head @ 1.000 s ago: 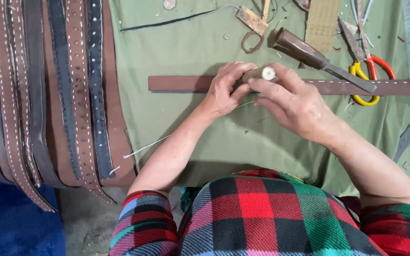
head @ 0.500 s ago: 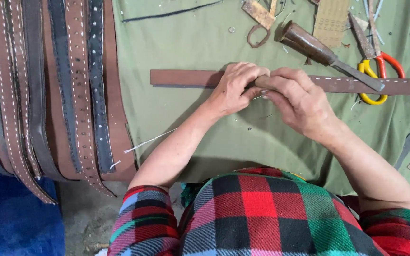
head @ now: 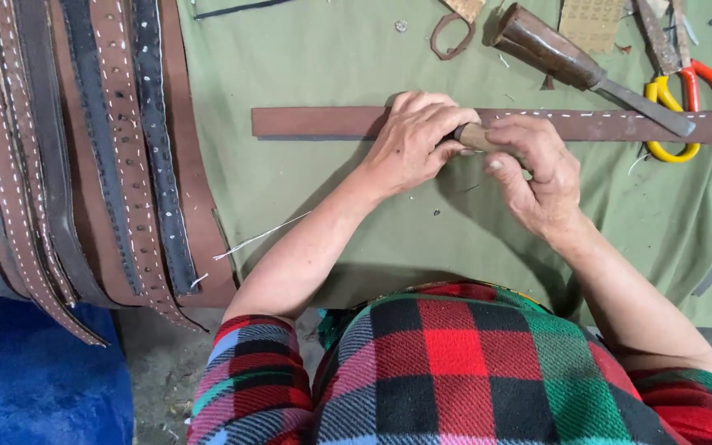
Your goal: A person uses a hand punch and a wooden mallet to create a series of evenly spaced holes along a brown leather belt strip on a workshop table.
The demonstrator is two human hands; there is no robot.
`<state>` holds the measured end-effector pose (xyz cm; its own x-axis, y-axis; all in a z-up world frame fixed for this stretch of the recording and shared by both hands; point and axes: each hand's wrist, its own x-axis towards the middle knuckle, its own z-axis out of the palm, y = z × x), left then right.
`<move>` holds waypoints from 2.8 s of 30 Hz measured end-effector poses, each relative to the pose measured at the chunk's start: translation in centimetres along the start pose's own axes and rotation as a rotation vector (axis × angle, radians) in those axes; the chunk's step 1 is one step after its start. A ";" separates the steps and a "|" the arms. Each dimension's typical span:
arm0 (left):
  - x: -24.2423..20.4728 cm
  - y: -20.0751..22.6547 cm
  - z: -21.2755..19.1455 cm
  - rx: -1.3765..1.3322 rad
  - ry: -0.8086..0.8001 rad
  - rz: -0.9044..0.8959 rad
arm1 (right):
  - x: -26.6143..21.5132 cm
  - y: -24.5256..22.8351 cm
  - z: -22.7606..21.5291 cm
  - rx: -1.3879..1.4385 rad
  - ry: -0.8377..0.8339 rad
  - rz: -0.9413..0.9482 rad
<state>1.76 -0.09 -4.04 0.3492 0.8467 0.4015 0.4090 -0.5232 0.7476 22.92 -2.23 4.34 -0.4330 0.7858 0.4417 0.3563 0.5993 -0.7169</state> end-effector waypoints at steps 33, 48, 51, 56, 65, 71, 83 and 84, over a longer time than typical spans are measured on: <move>0.3 -0.2 -0.7 -0.127 0.142 0.139 | 5.4 -3.3 -2.3 -0.370 -0.273 -0.029; 2.0 3.1 -3.9 -0.719 0.298 -0.364 | -2.9 14.1 -11.9 -0.717 -0.049 0.139; 1.3 2.1 -3.5 -0.881 0.328 -0.291 | -3.2 13.3 -10.1 -0.742 0.024 -0.107; 1.2 2.5 -4.0 -0.574 0.215 -0.487 | -0.9 7.8 -7.7 -0.547 0.119 0.009; -0.2 -0.4 -0.6 -0.117 -0.011 0.063 | 3.5 -3.2 -0.9 0.090 -0.264 0.162; -0.1 -1.2 0.6 -0.033 0.057 0.098 | 0.6 -1.3 -0.2 -0.387 -0.265 0.126; 0.6 0.2 -1.8 -0.349 0.126 -0.048 | -1.6 1.3 0.8 0.519 -0.161 0.797; 0.6 0.2 -1.7 -0.348 0.128 -0.051 | -1.8 1.1 1.0 0.521 -0.165 0.797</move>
<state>0.61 0.52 -2.71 0.2182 0.8878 0.4051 0.1044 -0.4340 0.8948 23.27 -3.15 2.14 -0.3479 0.8772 -0.3310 0.2010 -0.2750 -0.9402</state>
